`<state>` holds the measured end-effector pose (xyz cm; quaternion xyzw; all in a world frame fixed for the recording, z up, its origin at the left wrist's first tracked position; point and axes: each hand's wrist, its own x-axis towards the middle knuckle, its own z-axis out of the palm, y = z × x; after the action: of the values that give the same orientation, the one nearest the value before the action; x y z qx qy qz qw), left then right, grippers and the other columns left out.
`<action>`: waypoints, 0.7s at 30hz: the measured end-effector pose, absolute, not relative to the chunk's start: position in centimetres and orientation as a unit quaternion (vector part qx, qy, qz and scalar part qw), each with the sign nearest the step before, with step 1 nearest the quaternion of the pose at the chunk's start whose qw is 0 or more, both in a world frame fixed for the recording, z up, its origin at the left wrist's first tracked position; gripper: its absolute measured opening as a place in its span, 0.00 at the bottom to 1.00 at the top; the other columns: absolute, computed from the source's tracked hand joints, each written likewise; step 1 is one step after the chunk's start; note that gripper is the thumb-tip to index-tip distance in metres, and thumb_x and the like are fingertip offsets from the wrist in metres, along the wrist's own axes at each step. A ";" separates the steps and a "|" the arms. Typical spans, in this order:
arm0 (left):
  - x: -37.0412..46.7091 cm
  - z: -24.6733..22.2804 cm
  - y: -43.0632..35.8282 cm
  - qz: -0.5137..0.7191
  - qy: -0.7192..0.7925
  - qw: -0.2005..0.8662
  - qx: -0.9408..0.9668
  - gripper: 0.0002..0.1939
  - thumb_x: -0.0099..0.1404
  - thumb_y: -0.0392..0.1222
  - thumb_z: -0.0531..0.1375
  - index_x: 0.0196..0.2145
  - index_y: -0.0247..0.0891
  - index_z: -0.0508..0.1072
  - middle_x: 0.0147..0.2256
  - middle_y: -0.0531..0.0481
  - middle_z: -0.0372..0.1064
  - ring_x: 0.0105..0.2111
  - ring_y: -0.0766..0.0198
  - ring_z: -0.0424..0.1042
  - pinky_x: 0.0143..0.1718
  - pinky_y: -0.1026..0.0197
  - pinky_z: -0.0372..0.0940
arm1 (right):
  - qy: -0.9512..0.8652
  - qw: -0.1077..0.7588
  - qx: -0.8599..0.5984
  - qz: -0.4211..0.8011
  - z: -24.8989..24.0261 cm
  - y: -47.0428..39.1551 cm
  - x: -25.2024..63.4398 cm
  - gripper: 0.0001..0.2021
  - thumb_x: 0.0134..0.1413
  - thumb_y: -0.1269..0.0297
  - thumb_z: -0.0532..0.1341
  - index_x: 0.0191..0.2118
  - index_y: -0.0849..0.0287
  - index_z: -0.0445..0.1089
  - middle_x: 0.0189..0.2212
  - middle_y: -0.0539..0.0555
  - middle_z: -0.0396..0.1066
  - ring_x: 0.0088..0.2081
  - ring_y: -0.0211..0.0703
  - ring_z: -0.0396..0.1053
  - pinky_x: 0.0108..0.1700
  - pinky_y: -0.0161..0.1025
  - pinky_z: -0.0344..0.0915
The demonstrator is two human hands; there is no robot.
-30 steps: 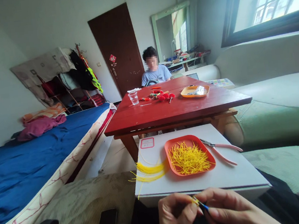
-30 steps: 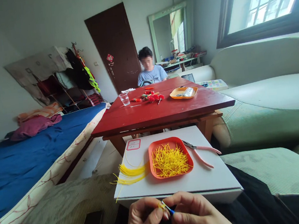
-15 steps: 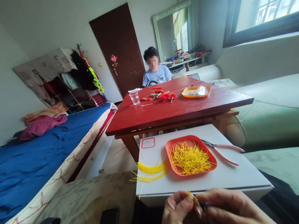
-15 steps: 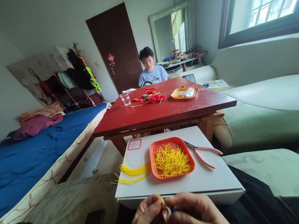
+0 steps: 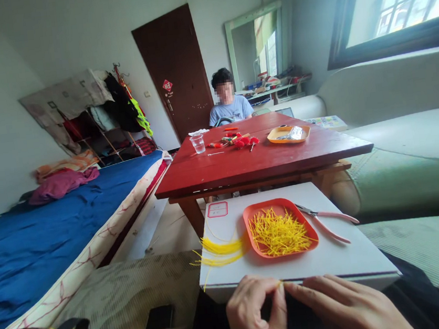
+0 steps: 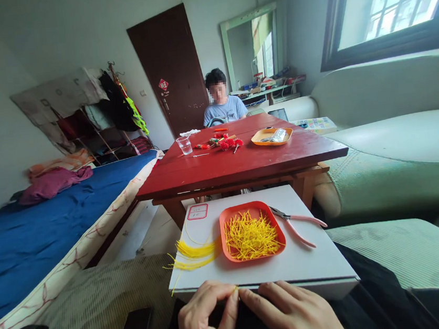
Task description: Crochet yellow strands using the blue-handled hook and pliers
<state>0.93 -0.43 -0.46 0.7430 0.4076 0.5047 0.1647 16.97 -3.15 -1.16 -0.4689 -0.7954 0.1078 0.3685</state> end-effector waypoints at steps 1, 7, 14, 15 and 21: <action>1.0 -0.7 -0.3 0.514 0.384 0.104 0.760 0.08 0.59 0.28 0.55 0.27 0.36 0.72 0.22 0.50 0.70 0.23 0.65 0.68 0.28 0.65 0.63 | -0.758 0.399 -0.490 0.165 -1.3 -3.1 16.5 0.18 0.51 0.74 0.54 0.45 0.49 0.72 0.32 0.54 0.77 0.32 0.45 0.74 0.33 0.35 0.69; 1.3 -1.1 0.3 0.543 0.376 0.048 0.749 0.09 0.59 0.27 0.55 0.31 0.37 0.70 0.24 0.50 0.71 0.25 0.65 0.69 0.30 0.64 0.64 | -0.370 0.549 -0.451 0.599 -2.1 -2.6 13.6 0.17 0.40 0.51 0.67 0.35 0.56 0.75 0.23 0.49 0.72 0.20 0.33 0.63 0.22 0.29 0.61; 1.0 -0.3 0.2 0.483 0.484 0.310 0.660 0.11 0.59 0.43 0.57 0.21 0.38 0.71 0.19 0.54 0.68 0.21 0.65 0.67 0.25 0.66 0.58 | -0.367 0.566 -0.434 0.597 -0.7 -2.8 14.2 0.17 0.37 0.51 0.68 0.34 0.54 0.75 0.25 0.49 0.72 0.28 0.38 0.66 0.31 0.33 0.64; 1.0 -0.3 0.2 0.478 0.482 0.328 0.658 0.11 0.58 0.43 0.58 0.21 0.38 0.71 0.19 0.54 0.68 0.22 0.65 0.66 0.26 0.66 0.58 | -0.386 0.564 -0.434 0.587 -0.5 -2.7 14.5 0.15 0.38 0.51 0.68 0.33 0.54 0.75 0.24 0.49 0.72 0.28 0.39 0.66 0.32 0.34 0.65; 0.9 0.3 0.4 0.459 0.486 0.398 0.628 0.11 0.54 0.43 0.58 0.18 0.37 0.69 0.16 0.55 0.61 0.21 0.66 0.60 0.25 0.66 0.53 | -0.522 0.493 -0.472 0.512 -0.6 -2.1 15.6 0.10 0.46 0.57 0.63 0.32 0.56 0.75 0.26 0.51 0.75 0.29 0.44 0.69 0.33 0.37 0.65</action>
<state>0.90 0.37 0.26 0.6282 0.4855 0.4595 0.3982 15.63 -2.12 -0.59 -0.4716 -0.5221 0.5118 0.4930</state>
